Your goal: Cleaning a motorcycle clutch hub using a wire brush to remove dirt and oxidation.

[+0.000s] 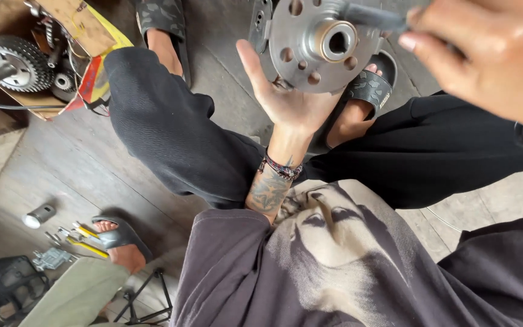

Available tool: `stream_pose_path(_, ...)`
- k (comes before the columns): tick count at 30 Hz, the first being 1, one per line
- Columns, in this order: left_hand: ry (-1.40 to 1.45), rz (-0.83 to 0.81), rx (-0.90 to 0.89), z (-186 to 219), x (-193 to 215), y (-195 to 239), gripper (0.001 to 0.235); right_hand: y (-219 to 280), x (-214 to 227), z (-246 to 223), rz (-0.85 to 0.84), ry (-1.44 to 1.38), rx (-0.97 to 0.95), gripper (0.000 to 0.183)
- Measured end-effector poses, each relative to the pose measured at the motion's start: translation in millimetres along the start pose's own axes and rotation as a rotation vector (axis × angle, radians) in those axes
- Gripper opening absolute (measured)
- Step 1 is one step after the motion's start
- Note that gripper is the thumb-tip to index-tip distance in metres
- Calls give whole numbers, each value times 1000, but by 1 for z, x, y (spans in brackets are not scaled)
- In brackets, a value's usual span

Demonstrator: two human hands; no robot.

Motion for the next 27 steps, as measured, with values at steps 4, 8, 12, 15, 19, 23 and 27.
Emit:
stream_pose_path(4, 64, -416, -65, 2, 34, -14, 79, -4, 2, -12, -71, 192, 145, 22)
stream_pose_path(8, 82, -428, 13, -7, 36, -15, 83, -9, 11, 2, -130, -160, -46, 23)
stream_pose_path(12, 75, -377, 5, -6, 40, -15, 85, 0, 11, 11, -69, -160, -69, 16)
stream_pose_path(15, 86, -359, -9, -6, 36, -12, 84, -15, 9, 2, -48, -200, -27, 20)
stream_pose_path(19, 93, -397, -30, -13, 37, -13, 89, -28, 4, -24, -27, -6, 177, 17)
stream_pose_path(23, 77, -270, 54, -13, 43, -13, 68, -25, 5, -16, -57, -340, -40, 17)
stream_pose_path(27, 145, -265, 42, -18, 40, -5, 73, -22, 2, -18, -21, -128, 89, 16)
Point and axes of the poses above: each hand's wrist, its own y-axis away from the middle knuckle, its own x-axis out of the back of the hand, z = x × y, the point moved 4 cm from there along -y, towards the middle knuckle, and after that the axes turned 14 degrees about z, right-handed, at the moved point
